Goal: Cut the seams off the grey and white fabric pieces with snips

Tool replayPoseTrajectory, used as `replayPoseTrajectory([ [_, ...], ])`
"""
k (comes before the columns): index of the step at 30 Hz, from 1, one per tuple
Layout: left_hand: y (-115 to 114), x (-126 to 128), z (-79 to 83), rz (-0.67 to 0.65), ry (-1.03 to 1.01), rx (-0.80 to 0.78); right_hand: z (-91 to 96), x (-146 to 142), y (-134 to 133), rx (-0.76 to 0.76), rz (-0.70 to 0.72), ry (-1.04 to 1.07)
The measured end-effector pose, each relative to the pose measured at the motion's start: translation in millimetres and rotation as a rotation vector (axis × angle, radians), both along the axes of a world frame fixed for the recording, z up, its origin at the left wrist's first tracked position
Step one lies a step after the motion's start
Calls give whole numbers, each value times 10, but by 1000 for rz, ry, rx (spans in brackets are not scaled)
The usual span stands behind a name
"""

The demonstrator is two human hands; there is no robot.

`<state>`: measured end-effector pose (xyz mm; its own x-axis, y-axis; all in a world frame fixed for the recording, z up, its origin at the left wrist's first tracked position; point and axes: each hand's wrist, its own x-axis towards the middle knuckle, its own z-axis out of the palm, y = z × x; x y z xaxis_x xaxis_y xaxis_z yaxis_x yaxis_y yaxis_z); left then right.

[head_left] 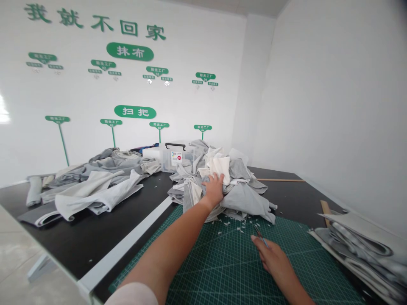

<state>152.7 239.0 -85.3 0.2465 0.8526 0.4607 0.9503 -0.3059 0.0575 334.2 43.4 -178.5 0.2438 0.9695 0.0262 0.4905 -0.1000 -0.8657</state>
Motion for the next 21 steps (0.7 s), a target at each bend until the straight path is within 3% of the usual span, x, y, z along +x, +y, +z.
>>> replayPoseTrajectory([
  [15, -86, -158, 237, -129, 13, -136, -17, 14, 8, 6, 0, -9],
  [21, -263, -254, 377, -141, 26, -246, -42, 16, 30, -14, 2, -5],
])
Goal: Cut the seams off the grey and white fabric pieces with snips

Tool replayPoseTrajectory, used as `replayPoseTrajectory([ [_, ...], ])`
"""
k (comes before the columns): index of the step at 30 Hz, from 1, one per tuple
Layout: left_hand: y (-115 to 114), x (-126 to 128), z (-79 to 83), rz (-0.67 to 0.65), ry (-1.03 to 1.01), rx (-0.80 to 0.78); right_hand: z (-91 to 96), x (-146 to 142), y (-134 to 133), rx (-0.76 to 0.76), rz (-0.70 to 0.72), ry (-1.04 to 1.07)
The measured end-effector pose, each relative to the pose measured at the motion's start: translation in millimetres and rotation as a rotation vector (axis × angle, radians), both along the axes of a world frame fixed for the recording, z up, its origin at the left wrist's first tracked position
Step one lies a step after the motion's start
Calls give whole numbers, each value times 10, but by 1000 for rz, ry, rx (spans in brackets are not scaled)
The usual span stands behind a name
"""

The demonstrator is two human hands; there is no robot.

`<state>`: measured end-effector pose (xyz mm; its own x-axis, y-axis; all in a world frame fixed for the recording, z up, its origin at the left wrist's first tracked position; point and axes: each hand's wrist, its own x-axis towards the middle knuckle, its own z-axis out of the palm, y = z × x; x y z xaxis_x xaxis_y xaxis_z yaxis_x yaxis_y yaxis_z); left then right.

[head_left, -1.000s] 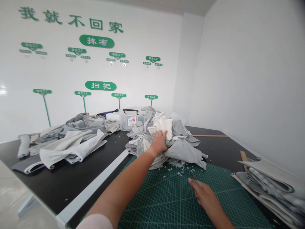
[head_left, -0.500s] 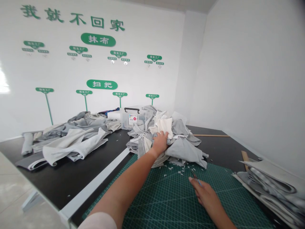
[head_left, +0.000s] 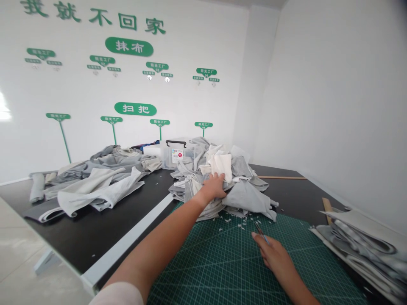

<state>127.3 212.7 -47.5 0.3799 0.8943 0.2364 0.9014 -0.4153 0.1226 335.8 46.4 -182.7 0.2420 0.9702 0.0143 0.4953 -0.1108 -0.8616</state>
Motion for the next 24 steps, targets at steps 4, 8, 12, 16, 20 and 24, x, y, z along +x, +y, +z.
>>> replayPoseTrajectory([
  [4, -283, -103, -24, 89, 27, -9, -9, 9, 8, -8, 0, -6],
  [8, -589, -198, -119, 128, 5, 155, 3, 7, 4, -11, -1, -9],
  [12, -811, -270, -303, 46, -10, 208, 24, -11, -14, -9, -3, -19],
  [16, -945, -318, -618, -50, 37, 113, 39, -25, -26, -2, 5, -30],
  [20, -938, -361, -855, -12, 43, 192, 36, -30, -26, -4, 7, -38],
  [24, -851, -400, -896, 7, 65, 272, 22, -29, -21, -3, 11, -49],
])
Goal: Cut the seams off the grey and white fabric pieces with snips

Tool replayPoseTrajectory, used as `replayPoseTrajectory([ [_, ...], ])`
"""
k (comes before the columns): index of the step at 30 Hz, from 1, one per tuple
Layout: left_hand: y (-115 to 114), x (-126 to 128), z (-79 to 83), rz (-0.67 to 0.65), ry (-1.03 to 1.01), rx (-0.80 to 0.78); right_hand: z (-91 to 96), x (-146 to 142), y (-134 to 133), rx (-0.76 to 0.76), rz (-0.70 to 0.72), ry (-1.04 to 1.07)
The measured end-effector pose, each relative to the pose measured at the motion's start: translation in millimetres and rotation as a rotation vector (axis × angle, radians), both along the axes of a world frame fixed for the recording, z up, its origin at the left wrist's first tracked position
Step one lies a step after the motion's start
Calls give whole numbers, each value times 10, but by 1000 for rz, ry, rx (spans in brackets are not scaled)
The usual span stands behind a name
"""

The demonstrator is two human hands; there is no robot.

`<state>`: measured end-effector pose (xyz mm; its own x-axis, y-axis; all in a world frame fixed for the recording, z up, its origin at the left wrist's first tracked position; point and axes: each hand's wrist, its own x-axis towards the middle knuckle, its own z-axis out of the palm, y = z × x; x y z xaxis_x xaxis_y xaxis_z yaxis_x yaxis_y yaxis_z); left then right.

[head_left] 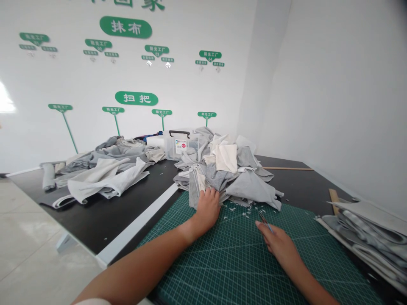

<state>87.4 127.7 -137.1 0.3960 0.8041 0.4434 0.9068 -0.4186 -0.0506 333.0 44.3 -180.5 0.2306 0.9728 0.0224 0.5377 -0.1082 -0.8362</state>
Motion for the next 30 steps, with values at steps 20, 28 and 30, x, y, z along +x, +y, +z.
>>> replayPoseTrajectory([
  [20, 592, -12, -37, 68, 67, 188, 27, -10, -12, 3, 0, -53],
  [28, 866, 46, -40, 55, 11, 147, 43, -25, -15, -18, 7, -62],
  [30, 918, 38, -5, 32, -10, 116, 42, -27, -15, -21, 7, -69],
])
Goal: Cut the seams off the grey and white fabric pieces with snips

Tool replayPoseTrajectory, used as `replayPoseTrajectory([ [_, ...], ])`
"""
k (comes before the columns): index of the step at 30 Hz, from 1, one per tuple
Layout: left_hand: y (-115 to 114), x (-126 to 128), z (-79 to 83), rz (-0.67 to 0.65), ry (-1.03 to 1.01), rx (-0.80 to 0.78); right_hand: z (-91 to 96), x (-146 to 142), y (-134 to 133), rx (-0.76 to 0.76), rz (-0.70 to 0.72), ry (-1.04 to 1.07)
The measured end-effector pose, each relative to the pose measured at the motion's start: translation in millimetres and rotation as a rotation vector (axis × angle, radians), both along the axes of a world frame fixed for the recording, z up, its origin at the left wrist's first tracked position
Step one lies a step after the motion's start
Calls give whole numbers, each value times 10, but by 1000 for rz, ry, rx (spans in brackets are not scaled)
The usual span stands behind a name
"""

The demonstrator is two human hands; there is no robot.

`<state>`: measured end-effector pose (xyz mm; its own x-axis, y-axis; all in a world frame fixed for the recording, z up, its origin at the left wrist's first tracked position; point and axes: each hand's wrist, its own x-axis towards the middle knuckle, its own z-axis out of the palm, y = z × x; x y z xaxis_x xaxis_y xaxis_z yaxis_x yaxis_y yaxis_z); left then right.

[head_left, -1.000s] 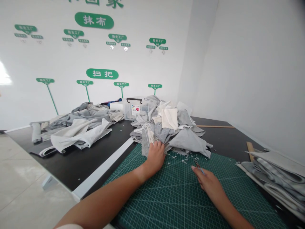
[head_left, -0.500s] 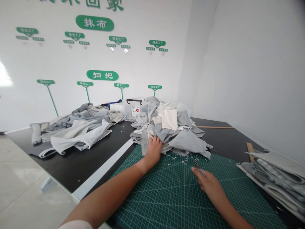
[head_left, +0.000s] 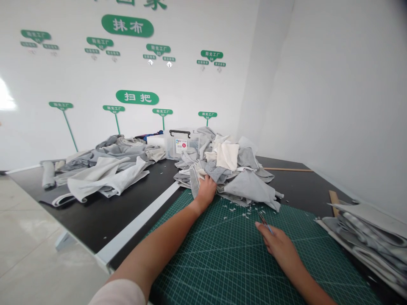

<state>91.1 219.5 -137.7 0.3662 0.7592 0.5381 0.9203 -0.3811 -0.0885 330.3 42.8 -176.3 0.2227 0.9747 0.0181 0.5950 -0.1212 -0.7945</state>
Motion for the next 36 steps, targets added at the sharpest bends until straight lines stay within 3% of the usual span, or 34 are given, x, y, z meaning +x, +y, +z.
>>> replayPoseTrajectory([
  [10, 165, -238, 212, -67, 29, -73, -13, 26, 10, 7, 12, 6],
  [20, -154, -329, 5, -53, 110, -114, -15, 20, 6, 2, 1, -5],
  [24, -142, -468, 20, -67, 174, -109, -6, 17, 4, 5, -1, 4],
  [30, -99, -478, -36, -20, 197, 76, 18, 15, -9, 7, 6, 1],
  [36, 41, -441, -81, -28, 220, 48, 18, 16, -4, 0, 1, 8],
])
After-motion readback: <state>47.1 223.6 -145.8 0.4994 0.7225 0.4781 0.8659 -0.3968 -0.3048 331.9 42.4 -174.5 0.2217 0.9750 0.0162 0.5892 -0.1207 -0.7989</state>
